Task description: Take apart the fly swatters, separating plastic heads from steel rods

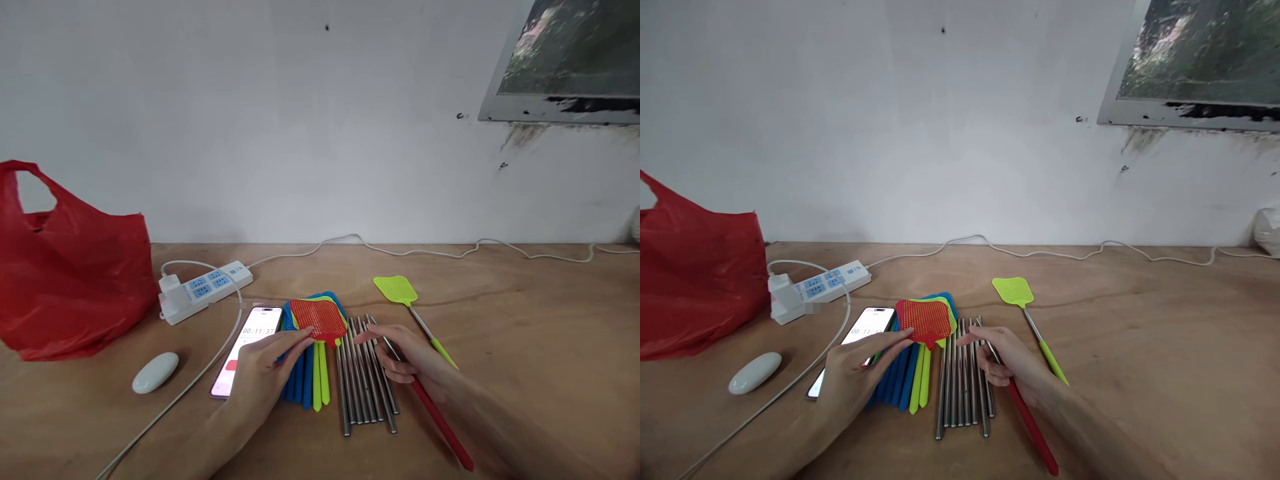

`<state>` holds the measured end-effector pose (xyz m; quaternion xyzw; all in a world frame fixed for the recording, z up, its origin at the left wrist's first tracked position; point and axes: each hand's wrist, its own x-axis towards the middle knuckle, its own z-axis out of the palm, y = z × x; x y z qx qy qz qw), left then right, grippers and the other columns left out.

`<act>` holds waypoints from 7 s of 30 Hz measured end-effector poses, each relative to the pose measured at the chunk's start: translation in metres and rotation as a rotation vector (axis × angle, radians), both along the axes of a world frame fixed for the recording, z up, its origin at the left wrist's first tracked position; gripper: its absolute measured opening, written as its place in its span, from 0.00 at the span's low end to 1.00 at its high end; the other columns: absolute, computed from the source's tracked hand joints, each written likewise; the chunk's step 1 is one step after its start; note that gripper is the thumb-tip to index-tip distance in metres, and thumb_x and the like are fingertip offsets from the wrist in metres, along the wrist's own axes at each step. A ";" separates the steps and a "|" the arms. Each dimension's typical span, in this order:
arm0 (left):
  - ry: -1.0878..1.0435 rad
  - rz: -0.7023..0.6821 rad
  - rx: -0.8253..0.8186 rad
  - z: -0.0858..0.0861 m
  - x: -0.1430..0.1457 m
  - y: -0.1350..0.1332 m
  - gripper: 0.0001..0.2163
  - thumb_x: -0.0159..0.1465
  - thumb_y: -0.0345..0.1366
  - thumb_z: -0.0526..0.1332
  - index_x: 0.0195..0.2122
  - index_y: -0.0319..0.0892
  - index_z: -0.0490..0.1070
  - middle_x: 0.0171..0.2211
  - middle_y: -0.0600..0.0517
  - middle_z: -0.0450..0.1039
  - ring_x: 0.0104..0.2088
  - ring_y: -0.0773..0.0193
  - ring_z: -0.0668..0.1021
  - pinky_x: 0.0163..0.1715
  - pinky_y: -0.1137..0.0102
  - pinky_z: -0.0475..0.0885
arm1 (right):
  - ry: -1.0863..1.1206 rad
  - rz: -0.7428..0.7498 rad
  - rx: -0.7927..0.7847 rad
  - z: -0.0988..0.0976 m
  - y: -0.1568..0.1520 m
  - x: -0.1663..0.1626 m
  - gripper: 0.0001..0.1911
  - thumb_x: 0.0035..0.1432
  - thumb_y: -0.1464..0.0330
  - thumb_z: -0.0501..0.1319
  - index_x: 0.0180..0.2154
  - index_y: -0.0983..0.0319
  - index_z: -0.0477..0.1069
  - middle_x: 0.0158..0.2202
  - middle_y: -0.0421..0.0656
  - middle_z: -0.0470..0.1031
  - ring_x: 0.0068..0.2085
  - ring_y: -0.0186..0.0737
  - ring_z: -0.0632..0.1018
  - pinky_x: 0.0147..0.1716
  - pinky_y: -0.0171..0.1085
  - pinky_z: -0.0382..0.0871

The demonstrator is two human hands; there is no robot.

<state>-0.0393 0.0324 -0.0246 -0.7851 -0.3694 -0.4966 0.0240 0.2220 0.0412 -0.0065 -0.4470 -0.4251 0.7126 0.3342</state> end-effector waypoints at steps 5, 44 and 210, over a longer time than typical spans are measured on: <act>0.037 0.119 -0.121 -0.003 -0.002 0.007 0.10 0.70 0.38 0.61 0.48 0.46 0.80 0.42 0.51 0.84 0.39 0.55 0.86 0.41 0.64 0.83 | 0.008 0.003 -0.013 0.000 0.000 -0.001 0.20 0.57 0.54 0.63 0.37 0.66 0.78 0.12 0.29 0.57 0.13 0.23 0.45 0.12 0.29 0.38; 0.205 -0.126 -0.390 0.013 0.009 -0.011 0.14 0.73 0.37 0.52 0.35 0.44 0.75 0.27 0.52 0.75 0.27 0.63 0.75 0.26 0.71 0.64 | 0.217 -0.333 0.195 -0.010 0.000 -0.002 0.23 0.53 0.47 0.69 0.29 0.61 0.72 0.28 0.40 0.76 0.22 0.30 0.71 0.18 0.28 0.63; 0.567 -0.118 -0.231 0.018 0.011 -0.020 0.11 0.76 0.32 0.42 0.38 0.44 0.61 0.29 0.52 0.70 0.27 0.58 0.72 0.30 0.66 0.62 | -0.144 -0.077 0.548 -0.015 -0.014 -0.016 0.22 0.59 0.47 0.64 0.31 0.58 0.64 0.19 0.35 0.71 0.18 0.32 0.70 0.19 0.32 0.64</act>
